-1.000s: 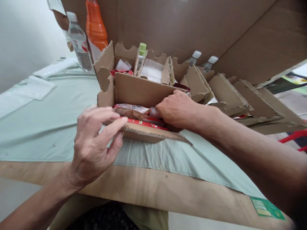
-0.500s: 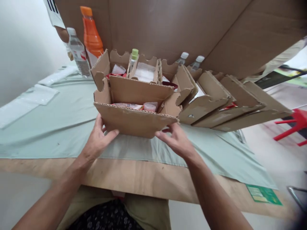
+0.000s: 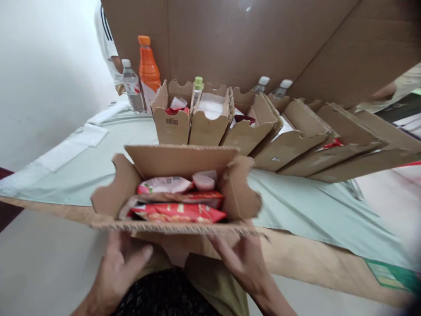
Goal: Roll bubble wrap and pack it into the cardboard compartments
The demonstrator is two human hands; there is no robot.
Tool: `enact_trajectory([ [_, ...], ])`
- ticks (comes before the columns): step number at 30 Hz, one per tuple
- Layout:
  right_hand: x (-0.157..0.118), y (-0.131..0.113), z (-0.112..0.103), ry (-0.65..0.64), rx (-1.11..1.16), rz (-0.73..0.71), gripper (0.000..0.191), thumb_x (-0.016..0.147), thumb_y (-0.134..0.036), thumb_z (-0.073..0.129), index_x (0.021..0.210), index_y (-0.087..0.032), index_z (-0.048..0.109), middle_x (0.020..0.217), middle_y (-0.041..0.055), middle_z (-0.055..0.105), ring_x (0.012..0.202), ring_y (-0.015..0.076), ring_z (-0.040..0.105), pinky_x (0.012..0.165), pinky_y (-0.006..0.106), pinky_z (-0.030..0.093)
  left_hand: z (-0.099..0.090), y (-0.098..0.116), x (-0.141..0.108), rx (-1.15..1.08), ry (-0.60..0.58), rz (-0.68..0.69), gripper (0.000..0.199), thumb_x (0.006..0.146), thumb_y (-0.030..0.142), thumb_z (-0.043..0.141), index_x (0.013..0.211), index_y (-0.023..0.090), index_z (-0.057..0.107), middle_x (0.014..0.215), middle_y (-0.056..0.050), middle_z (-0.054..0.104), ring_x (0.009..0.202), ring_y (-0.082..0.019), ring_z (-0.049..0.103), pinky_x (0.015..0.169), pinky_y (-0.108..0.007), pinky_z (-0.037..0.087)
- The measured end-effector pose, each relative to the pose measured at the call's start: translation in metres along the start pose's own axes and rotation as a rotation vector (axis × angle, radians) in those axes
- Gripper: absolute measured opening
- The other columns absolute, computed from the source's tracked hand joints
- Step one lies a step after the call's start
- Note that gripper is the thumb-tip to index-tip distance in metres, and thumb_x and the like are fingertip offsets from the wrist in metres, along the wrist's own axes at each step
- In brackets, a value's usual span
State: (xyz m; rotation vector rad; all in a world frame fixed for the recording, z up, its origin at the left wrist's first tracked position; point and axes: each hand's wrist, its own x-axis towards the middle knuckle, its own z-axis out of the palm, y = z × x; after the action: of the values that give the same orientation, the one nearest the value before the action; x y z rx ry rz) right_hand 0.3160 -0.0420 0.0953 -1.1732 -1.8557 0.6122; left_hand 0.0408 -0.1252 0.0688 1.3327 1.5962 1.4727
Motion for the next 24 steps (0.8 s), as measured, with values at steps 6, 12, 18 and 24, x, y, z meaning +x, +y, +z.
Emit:
enact_trajectory([
  [6,0.085,-0.038,0.016,0.024,-0.043,-0.208,0.043,0.096,-0.047,0.066,0.129,-0.02,0.064,0.119,0.0127,0.073,0.103,0.0293,0.069,0.092,0.046,0.058,-0.003,0.035,0.099,-0.247,0.102,0.284,0.071,0.083,0.031,0.083,0.146,0.038,0.052,0.162,-0.001,0.048,0.155,-0.029,0.041,0.129,-0.046,0.036],
  [12,0.016,-0.015,-0.023,0.142,-0.278,-0.061,0.021,0.093,-0.044,0.071,0.096,-0.023,0.067,0.085,0.0069,0.07,0.08,0.0284,0.068,0.076,0.042,0.057,0.031,0.022,0.055,-0.215,-0.081,0.076,0.075,0.088,0.04,0.08,0.154,0.033,0.045,0.157,-0.008,0.053,0.155,-0.033,0.041,0.132,-0.049,0.034],
  [18,0.014,-0.021,0.037,-0.01,-0.026,-0.056,0.057,0.094,-0.04,0.067,0.147,-0.025,0.052,0.137,0.0157,0.064,0.119,0.037,0.065,0.1,0.057,0.058,-0.01,-0.004,0.08,-0.295,0.114,0.069,0.056,0.09,0.052,0.075,0.141,0.034,0.059,0.151,-0.004,0.061,0.152,-0.032,0.047,0.128,-0.049,0.039],
  [24,0.073,-0.031,0.125,-0.273,0.135,-0.143,0.099,0.088,-0.038,0.068,0.167,-0.017,0.014,0.171,0.0239,0.029,0.157,0.0406,0.033,0.121,0.066,0.043,-0.072,-0.003,0.201,-0.296,0.292,0.206,0.067,0.093,0.08,0.042,0.113,0.021,0.067,0.132,-0.002,0.074,0.143,-0.031,0.055,0.126,-0.046,0.042],
])
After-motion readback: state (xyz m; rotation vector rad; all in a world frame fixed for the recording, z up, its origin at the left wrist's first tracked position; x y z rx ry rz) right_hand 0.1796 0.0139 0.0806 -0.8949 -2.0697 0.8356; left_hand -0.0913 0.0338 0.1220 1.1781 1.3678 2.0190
